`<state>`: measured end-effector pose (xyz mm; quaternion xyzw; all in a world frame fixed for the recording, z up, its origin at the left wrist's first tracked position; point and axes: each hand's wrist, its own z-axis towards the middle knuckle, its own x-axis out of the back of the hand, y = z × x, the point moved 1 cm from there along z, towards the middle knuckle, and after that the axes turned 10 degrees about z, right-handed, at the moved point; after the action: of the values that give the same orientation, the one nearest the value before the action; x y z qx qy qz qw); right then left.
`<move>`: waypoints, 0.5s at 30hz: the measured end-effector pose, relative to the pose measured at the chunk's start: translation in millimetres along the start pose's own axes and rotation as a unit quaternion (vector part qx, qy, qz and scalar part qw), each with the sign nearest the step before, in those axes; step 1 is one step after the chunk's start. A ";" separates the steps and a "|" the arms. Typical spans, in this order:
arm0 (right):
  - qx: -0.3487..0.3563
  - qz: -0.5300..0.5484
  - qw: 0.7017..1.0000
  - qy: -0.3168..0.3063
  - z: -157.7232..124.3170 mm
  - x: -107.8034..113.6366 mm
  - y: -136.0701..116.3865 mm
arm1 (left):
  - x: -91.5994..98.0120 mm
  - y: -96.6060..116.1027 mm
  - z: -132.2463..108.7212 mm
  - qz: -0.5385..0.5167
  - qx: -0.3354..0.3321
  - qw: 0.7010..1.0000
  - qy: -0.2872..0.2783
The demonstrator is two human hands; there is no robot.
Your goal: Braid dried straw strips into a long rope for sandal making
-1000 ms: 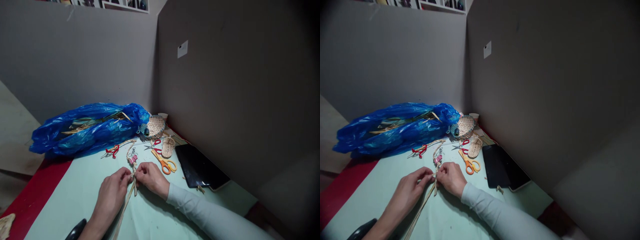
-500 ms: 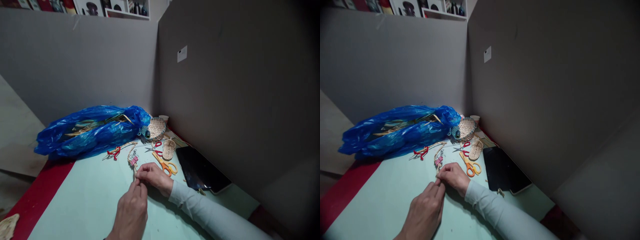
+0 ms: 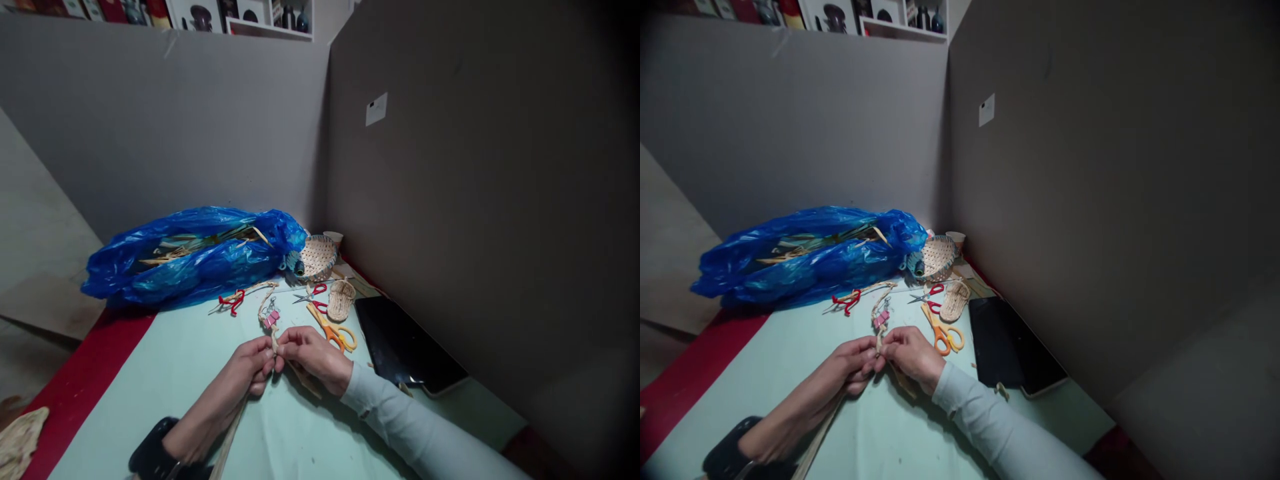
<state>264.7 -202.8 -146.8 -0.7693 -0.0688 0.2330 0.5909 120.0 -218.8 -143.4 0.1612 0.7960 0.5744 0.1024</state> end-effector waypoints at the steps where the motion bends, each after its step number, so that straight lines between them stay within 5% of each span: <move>1: -0.006 -0.017 1.000 -0.010 -0.5 0.3 -0.7 | 0.0 -0.8 -0.3 0.002 0.001 1.000 0.005; 9: 0.076 -0.288 0.954 -0.020 -9.4 2.3 -11.0 | -8.1 -7.6 1.7 0.037 -0.029 0.996 0.075; 15: 0.148 -0.454 0.878 0.029 -21.1 2.4 -21.3 | -10.3 -9.0 -0.5 0.040 -0.031 0.992 0.114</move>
<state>279.7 -214.3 -123.3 -0.5639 -0.3582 -0.0752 0.7403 128.1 -225.8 -152.0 0.1229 0.7772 0.6171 -0.0074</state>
